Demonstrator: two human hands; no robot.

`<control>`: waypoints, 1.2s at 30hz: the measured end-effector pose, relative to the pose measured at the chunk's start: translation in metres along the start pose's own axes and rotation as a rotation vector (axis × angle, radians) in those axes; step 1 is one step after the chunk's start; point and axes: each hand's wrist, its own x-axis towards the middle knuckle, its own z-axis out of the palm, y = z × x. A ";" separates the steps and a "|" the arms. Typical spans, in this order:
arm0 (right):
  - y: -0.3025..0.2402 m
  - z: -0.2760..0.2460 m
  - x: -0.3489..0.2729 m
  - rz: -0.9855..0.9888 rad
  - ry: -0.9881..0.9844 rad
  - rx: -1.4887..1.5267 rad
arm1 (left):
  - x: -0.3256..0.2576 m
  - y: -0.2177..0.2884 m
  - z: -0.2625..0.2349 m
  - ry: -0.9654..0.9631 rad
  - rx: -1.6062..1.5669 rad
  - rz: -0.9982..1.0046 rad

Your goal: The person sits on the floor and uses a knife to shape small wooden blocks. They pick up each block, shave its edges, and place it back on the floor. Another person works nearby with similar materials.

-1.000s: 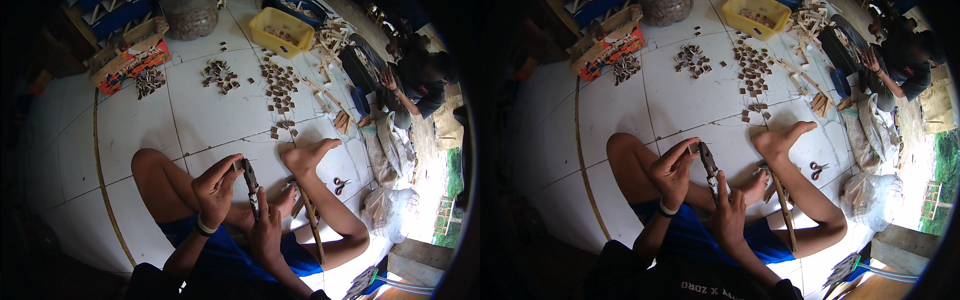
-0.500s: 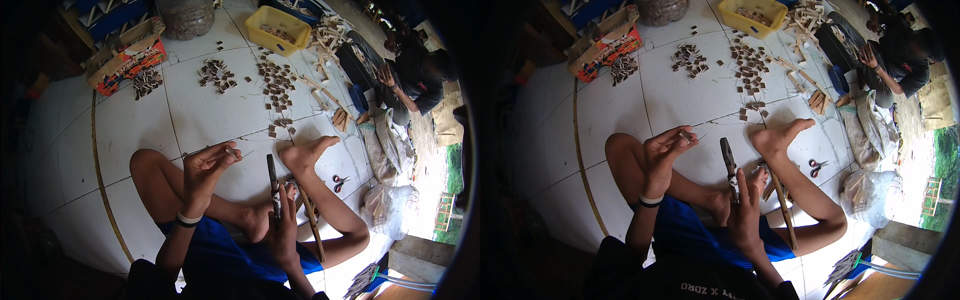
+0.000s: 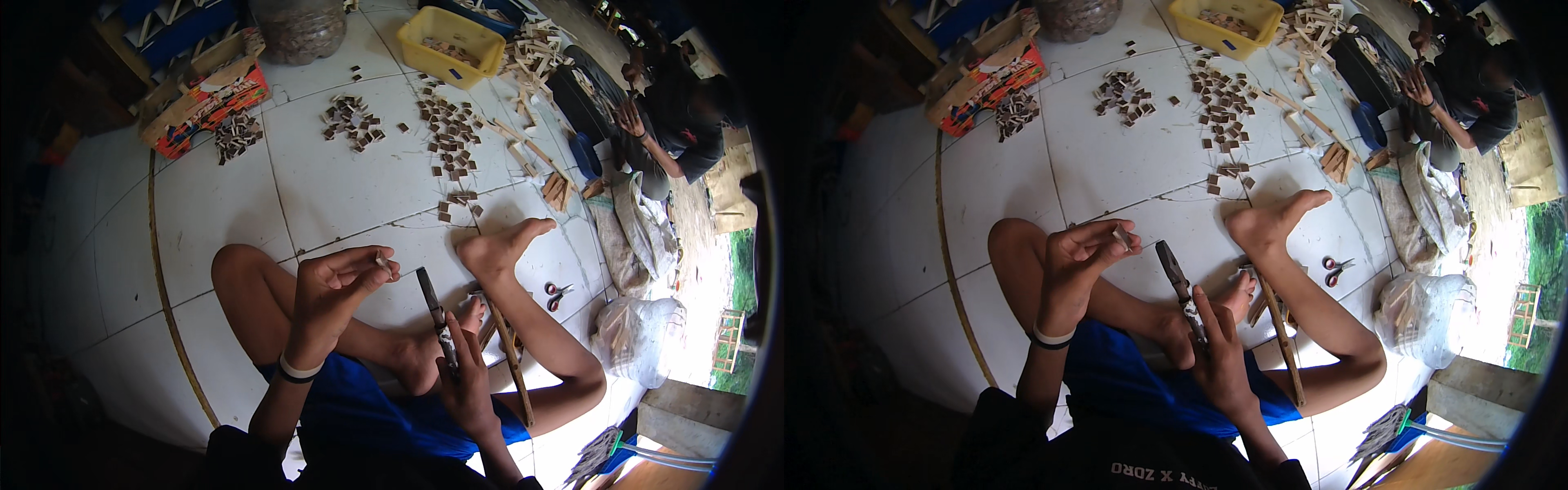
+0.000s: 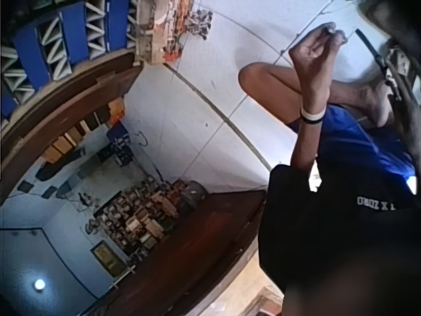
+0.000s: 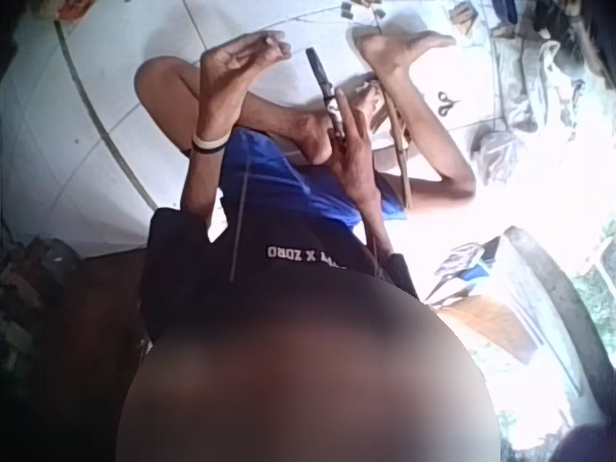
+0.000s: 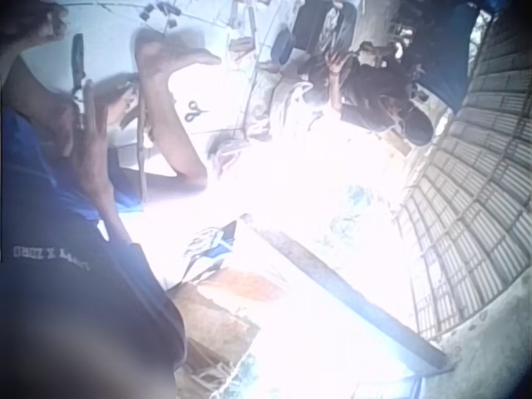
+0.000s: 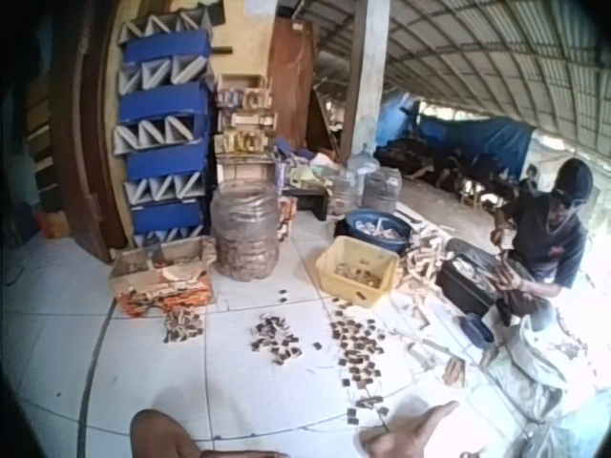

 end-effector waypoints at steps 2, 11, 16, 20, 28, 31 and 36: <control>-0.001 -0.001 0.000 0.016 -0.009 0.013 | -0.001 0.000 0.002 -0.003 -0.003 0.005; -0.005 0.000 0.001 -0.020 -0.004 0.007 | -0.002 -0.001 0.001 -0.009 -0.003 0.000; -0.006 -0.001 0.000 -0.030 -0.005 -0.005 | -0.003 0.000 -0.002 -0.018 0.008 0.006; -0.007 -0.002 0.001 -0.036 -0.008 -0.008 | -0.003 0.001 -0.003 -0.023 0.021 0.007; -0.010 0.001 0.000 -0.007 -0.005 0.003 | -0.002 0.000 -0.003 -0.020 -0.033 -0.022; -0.011 0.002 0.000 0.006 -0.003 -0.006 | -0.004 -0.003 -0.001 0.001 -0.062 -0.046; -0.012 0.003 0.001 0.017 0.002 -0.019 | -0.003 -0.009 0.005 -0.024 -0.021 -0.026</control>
